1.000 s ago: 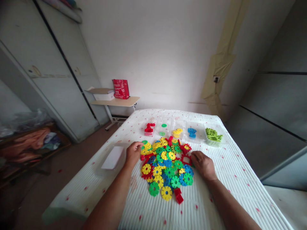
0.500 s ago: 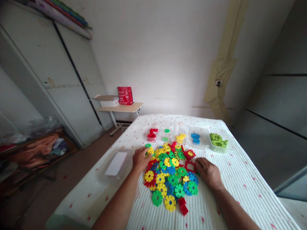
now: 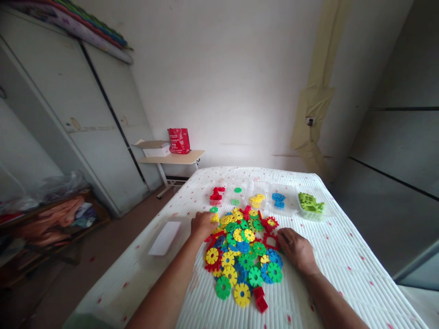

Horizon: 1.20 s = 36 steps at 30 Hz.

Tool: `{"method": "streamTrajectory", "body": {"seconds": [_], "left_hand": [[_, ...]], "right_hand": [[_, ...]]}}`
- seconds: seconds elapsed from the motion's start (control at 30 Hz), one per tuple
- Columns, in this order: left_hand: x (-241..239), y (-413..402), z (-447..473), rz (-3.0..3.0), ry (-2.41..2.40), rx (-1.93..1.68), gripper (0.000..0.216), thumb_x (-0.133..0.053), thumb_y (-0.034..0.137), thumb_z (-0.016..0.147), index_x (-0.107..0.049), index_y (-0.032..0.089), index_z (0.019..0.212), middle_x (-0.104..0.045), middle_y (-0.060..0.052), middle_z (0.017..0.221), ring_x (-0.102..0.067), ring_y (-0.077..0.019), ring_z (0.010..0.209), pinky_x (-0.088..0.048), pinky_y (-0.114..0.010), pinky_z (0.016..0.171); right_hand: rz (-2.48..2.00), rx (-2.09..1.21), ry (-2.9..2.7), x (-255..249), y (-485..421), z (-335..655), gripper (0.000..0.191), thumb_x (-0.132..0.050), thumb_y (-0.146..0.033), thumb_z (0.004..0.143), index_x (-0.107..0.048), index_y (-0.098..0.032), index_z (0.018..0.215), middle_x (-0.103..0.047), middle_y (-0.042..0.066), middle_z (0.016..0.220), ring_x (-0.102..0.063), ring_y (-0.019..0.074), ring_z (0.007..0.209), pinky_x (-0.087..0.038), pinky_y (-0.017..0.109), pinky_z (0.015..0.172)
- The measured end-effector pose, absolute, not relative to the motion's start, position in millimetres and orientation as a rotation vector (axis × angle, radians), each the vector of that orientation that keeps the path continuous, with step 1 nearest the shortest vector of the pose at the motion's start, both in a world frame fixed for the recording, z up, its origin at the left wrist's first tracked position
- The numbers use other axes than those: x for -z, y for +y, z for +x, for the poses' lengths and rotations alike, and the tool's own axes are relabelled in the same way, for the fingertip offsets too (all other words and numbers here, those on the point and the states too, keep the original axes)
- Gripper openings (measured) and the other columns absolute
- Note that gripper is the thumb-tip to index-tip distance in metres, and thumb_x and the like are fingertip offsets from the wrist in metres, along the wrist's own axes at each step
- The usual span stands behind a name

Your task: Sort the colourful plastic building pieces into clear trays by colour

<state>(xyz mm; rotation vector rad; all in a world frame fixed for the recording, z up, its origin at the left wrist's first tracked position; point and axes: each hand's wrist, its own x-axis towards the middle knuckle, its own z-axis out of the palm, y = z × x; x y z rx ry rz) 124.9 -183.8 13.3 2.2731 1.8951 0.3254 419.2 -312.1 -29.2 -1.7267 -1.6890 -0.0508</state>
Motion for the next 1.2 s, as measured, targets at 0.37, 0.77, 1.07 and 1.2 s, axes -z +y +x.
{"method": "streamTrajectory", "body": {"seconds": [0.37,0.77,1.07,1.2], "left_hand": [[-23.0,-155.2,129.0,2.250,1.745,-0.218,0.045,-0.071,0.020,0.056,-0.067,0.025,0.100,-0.067,-0.007,0.109,-0.061,-0.0237,0.101,-0.046,-0.028,0.083],[-29.3,-135.1,135.2,2.245,1.602,-0.148,0.040,-0.074,0.016,0.045,-0.070,0.028,0.083,-0.070,-0.001,0.101,-0.064,-0.0219,0.094,-0.047,-0.025,0.079],[-29.0,-138.0,139.6,2.251,1.665,-0.101,0.034,-0.072,0.017,0.049,-0.068,0.026,0.082,-0.070,-0.004,0.096,-0.065,-0.0245,0.088,-0.048,-0.029,0.072],[-33.2,-140.1,143.3,2.228,1.733,-0.047,0.029,-0.069,0.020,0.054,-0.067,0.024,0.083,-0.069,-0.007,0.096,-0.064,-0.0268,0.090,-0.048,-0.033,0.073]], "right_hand": [[-1.684,0.026,-1.706,21.3,-313.5,416.5,0.030,-0.043,-0.044,0.083,-0.064,-0.024,0.077,-0.070,0.003,0.075,-0.065,0.0177,0.065,-0.050,0.026,0.059],[-1.663,0.059,-1.724,25.1,-311.9,418.3,0.029,-0.041,-0.041,0.084,-0.063,-0.023,0.078,-0.068,0.003,0.073,-0.064,0.0166,0.064,-0.049,0.025,0.060],[-1.707,0.052,-1.722,25.1,-312.6,419.0,0.029,-0.041,-0.041,0.083,-0.063,-0.022,0.078,-0.069,0.003,0.075,-0.065,0.0172,0.065,-0.049,0.026,0.058],[-1.687,0.069,-1.719,24.0,-312.2,418.3,0.029,-0.041,-0.041,0.083,-0.063,-0.022,0.077,-0.069,0.003,0.073,-0.065,0.0172,0.064,-0.049,0.026,0.058]]}}
